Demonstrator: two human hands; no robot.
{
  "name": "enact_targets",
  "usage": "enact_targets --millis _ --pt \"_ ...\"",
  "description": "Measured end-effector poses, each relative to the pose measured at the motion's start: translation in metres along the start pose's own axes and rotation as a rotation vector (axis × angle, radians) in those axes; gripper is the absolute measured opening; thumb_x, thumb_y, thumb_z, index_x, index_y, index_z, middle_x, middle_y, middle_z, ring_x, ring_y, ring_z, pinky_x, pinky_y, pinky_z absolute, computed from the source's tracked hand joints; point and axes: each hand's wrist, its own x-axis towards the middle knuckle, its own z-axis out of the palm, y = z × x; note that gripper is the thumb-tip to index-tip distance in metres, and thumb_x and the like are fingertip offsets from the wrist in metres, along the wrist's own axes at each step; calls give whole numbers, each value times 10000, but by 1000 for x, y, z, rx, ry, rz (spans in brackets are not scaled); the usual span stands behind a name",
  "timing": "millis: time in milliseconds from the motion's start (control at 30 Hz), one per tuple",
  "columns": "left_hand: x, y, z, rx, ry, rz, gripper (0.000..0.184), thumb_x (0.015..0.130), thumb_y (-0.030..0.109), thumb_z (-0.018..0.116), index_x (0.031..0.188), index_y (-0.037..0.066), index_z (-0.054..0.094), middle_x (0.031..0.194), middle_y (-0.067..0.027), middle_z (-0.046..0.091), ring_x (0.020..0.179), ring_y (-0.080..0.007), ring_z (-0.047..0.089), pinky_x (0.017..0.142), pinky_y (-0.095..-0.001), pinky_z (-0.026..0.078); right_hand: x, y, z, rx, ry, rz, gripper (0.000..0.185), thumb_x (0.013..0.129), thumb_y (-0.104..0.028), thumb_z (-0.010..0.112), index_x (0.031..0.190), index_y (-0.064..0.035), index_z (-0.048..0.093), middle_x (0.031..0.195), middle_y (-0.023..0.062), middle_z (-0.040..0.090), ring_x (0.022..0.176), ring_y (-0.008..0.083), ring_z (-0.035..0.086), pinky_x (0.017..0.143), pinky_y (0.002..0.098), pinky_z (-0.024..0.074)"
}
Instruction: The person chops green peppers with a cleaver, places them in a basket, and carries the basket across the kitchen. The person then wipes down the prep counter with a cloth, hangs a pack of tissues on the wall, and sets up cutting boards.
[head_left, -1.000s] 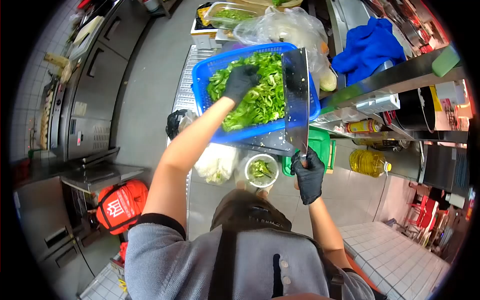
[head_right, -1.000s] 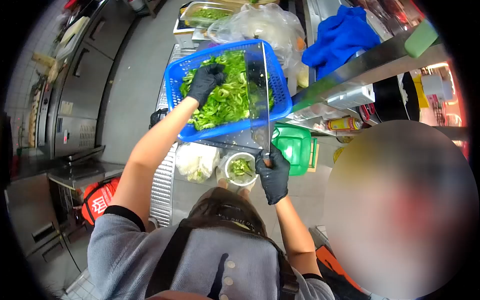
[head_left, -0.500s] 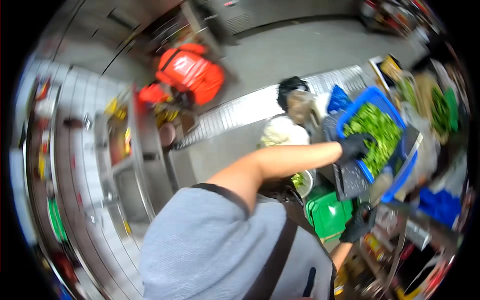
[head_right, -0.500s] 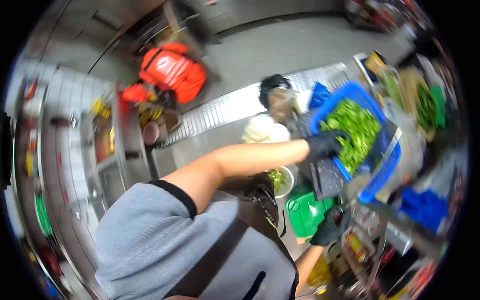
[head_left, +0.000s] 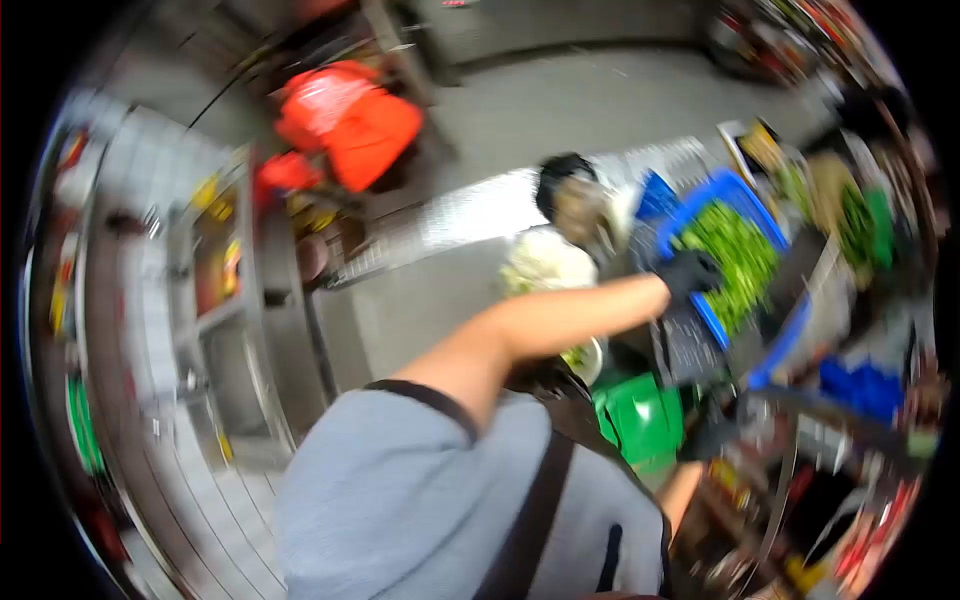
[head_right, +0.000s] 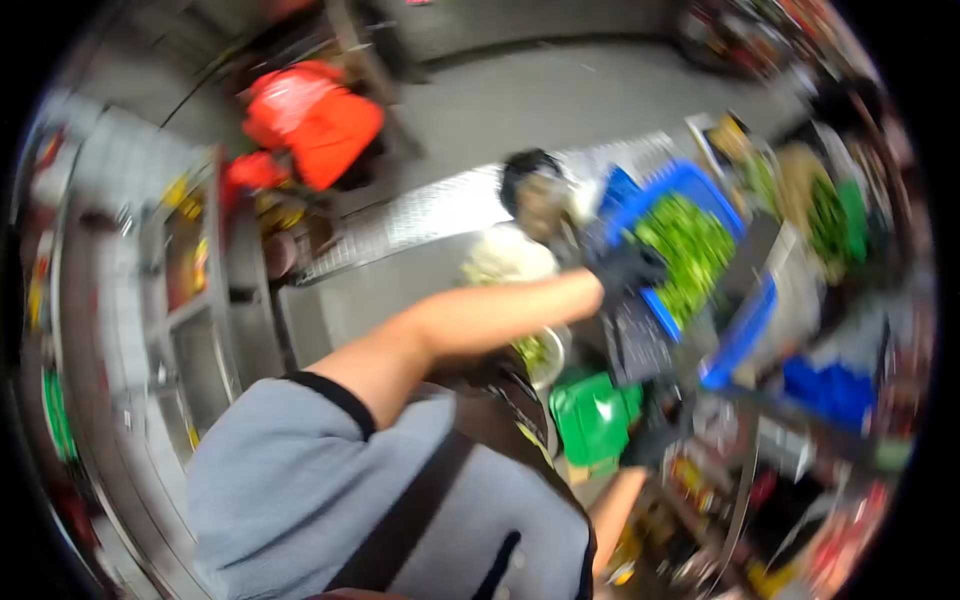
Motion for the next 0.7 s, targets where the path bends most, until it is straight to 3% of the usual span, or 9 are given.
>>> enact_targets --millis 67,233,300,400,433,500,567,633,700 --pt "-39 55 31 -311 -97 -253 167 701 25 647 857 31 589 763 -72 616 716 -184 601 696 -302 497 -11 -32 13 -264 91 -101 251 753 3 604 1004 -18 594 834 7 558 705 104 518 609 239 441" --pt "-19 25 38 -289 -83 -255 263 804 76 595 1058 48 535 933 -27 598 870 -169 561 792 -277 464 -9 -36 14 -255 69 -126 309 786 -13 622 1088 7 561 828 11 559 671 65 492 590 221 436" --pt "-7 13 16 -278 -213 -366 156 769 31 621 898 103 573 773 6 562 714 -114 531 680 -243 457 -13 -38 9 -156 9 -8 451 770 -24 635 1200 -3 502 897 28 574 728 91 512 659 225 452" --pt "16 -5 5 4 -160 -438 150 800 65 571 948 65 594 932 -91 608 856 -214 564 775 -317 471 -16 -24 -6 -346 24 105 501 745 -14 631 1221 -18 476 956 51 546 859 117 504 687 265 477" --pt "27 -14 3 -188 -106 -564 205 821 91 545 1016 38 578 1016 -119 601 939 -241 558 813 -327 469 -16 -12 -2 -28 77 38 463 729 -54 619 1181 -47 516 794 125 602 689 201 570 653 335 467" --pt "10 0 26 -177 -182 -537 270 813 123 574 1068 37 558 1069 -108 602 986 -244 564 855 -336 459 -27 -50 -13 -256 205 -203 449 724 -66 575 1168 -47 517 765 175 576 705 297 582 654 368 464" --pt "18 -6 28 -157 -186 -474 299 813 50 570 1109 62 532 1078 -95 594 979 -220 569 779 -339 479 -30 -52 -19 -316 99 -70 459 729 -97 549 1184 -60 502 781 209 556 746 359 568 674 389 459" --pt "4 -16 50 15 -104 -419 348 801 21 575 1132 99 505 1033 -89 604 958 -212 572 776 -320 478 -40 -34 -32 -347 233 -213 449 734 -88 561 1181 -80 517 786 188 569 733 316 577 661 385 459" --pt "1 -14 55 206 -172 -378 335 779 6 573 1098 95 519 1027 -109 586 944 -267 561 769 -360 465 -47 -47 -37 -266 144 -1 425 733 -81 593 1153 -70 535 830 173 590 729 278 582 673 360 466"
